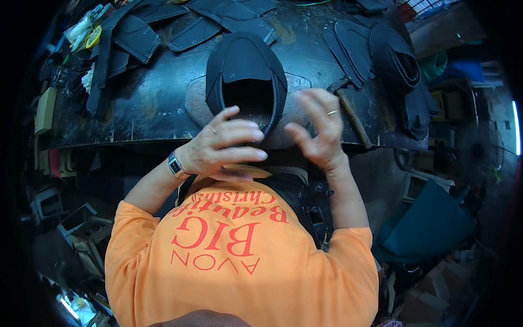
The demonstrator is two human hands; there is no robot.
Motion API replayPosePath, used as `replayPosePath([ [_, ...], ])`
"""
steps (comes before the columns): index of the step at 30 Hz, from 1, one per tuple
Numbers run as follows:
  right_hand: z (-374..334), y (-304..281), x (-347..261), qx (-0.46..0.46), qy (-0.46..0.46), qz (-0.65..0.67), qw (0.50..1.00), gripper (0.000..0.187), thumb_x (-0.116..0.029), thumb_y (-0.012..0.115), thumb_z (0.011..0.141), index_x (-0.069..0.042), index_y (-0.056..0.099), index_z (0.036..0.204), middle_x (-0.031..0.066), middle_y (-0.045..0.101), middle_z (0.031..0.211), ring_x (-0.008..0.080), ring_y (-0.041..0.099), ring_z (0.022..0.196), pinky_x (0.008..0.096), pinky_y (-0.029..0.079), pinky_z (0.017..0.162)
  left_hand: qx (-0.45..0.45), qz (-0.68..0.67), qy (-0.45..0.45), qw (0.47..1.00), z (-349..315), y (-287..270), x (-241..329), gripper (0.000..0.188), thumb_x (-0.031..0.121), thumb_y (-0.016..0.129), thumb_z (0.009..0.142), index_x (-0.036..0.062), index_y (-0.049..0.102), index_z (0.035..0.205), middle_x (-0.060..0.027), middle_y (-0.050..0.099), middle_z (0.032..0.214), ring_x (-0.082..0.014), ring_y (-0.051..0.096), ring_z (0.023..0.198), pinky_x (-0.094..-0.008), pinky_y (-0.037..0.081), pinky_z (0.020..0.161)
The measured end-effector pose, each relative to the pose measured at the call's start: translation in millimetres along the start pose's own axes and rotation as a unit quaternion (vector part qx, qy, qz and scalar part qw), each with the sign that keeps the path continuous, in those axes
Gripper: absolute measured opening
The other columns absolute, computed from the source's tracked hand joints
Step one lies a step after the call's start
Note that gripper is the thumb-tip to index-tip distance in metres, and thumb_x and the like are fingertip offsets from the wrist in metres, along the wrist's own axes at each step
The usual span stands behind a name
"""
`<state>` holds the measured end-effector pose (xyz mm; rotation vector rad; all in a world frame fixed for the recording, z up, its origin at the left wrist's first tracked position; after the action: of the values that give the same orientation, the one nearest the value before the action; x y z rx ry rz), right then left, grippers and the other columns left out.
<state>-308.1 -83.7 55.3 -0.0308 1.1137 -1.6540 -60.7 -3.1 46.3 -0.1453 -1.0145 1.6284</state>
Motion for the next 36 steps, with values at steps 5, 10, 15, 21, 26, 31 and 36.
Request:
replayPosePath([
  [5, 24, 29, -34, -0.08, -0.168, 0.023, 0.982, 0.049, -0.041, 0.081, 0.073, -0.011, 0.068, 0.11, 0.0101, 0.061, 0.115, 0.031, 0.054, 0.118, 0.0479, 0.041, 0.104, 0.25, 0.014, -0.266, 0.931, -23, -26, -33, 0.043, 0.022, 0.075, 0.084, 0.0097, 0.063, 0.123, -0.0121, 0.055, 0.132, -0.0299, 0.052, 0.125, -0.0404, 0.039, 0.107],
  [10, 32, 37, -46, -0.139, -0.142, 0.01, 0.98, 0.042, -0.033, 0.083, 0.07, -0.009, 0.067, 0.101, 0.0084, 0.059, 0.092, 0.0293, 0.057, 0.11, 0.0575, 0.038, 0.107, 0.381, -0.323, -0.426, 0.754, -51, -19, -61, 0.038, 0.009, 0.064, 0.095, 0.0034, 0.056, 0.132, -0.009, 0.054, 0.134, -0.0198, 0.05, 0.128, -0.032, 0.042, 0.106],
  [15, 32, 20, -46, -0.188, -0.08, -0.015, 0.979, 0.027, -0.021, 0.078, 0.072, -0.005, 0.065, 0.089, 0.0117, 0.059, 0.089, 0.032, 0.056, 0.103, 0.0557, 0.042, 0.102, 0.385, -0.301, -0.438, 0.755, -58, -20, -76, 0.041, 0.004, 0.061, 0.095, 0.0008, 0.053, 0.135, -0.0083, 0.059, 0.131, -0.0167, 0.053, 0.125, -0.0298, 0.042, 0.105],
  [21, 32, -27, -35, -0.101, -0.02, 0.073, 0.992, 0.015, -0.006, 0.076, 0.074, 0.0, 0.065, 0.083, 0.0108, 0.057, 0.077, 0.028, 0.057, 0.081, 0.0379, 0.047, 0.074, 0.344, -0.164, -0.376, 0.845, -57, -30, -83, 0.025, 0.0, 0.059, 0.095, -0.0001, 0.063, 0.119, -0.0074, 0.06, 0.126, -0.0156, 0.056, 0.117, -0.0288, 0.043, 0.103],
  [26, 25, -124, -25, 0.007, 0.016, -0.104, 0.994, 0.016, -0.002, 0.077, 0.073, 0.002, 0.07, 0.086, 0.0123, 0.064, 0.082, 0.0275, 0.062, 0.084, 0.0364, 0.05, 0.071, 0.307, -0.084, -0.383, 0.867, -66, -19, -81, 0.016, 0.003, 0.06, 0.095, 0.0013, 0.066, 0.11, -0.0076, 0.061, 0.123, -0.0168, 0.056, 0.115, -0.03, 0.041, 0.103],
  [31, 31, -171, 47, 0.061, 0.005, -0.329, 0.942, 0.016, -0.004, 0.074, 0.078, 0.005, 0.068, 0.09, 0.0171, 0.063, 0.094, 0.0335, 0.06, 0.098, 0.0405, 0.049, 0.084, 0.281, -0.044, -0.391, 0.875, -65, -17, -81, 0.012, 0.002, 0.063, 0.093, 0.0018, 0.068, 0.104, -0.008, 0.061, 0.119, -0.0184, 0.056, 0.115, -0.0311, 0.041, 0.102],
  [36, 26, -170, 134, 0.054, 0.083, -0.383, 0.918, 0.024, -0.007, 0.074, 0.08, 0.0, 0.067, 0.102, 0.0142, 0.062, 0.11, 0.0339, 0.057, 0.113, 0.0414, 0.048, 0.095, 0.273, -0.031, -0.387, 0.88, -63, -18, -78, 0.012, 0.003, 0.063, 0.093, 0.0018, 0.068, 0.104, -0.0081, 0.061, 0.117, -0.0188, 0.056, 0.114, -0.0313, 0.041, 0.101],
])
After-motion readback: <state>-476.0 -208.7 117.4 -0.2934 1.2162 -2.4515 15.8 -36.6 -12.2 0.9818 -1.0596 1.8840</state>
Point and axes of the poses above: each hand's wrist, its own z-axis towards the middle knuckle, its own y-axis out of the palm, x = y × z, the point moved 2 cm from there along z, towards the middle knuckle
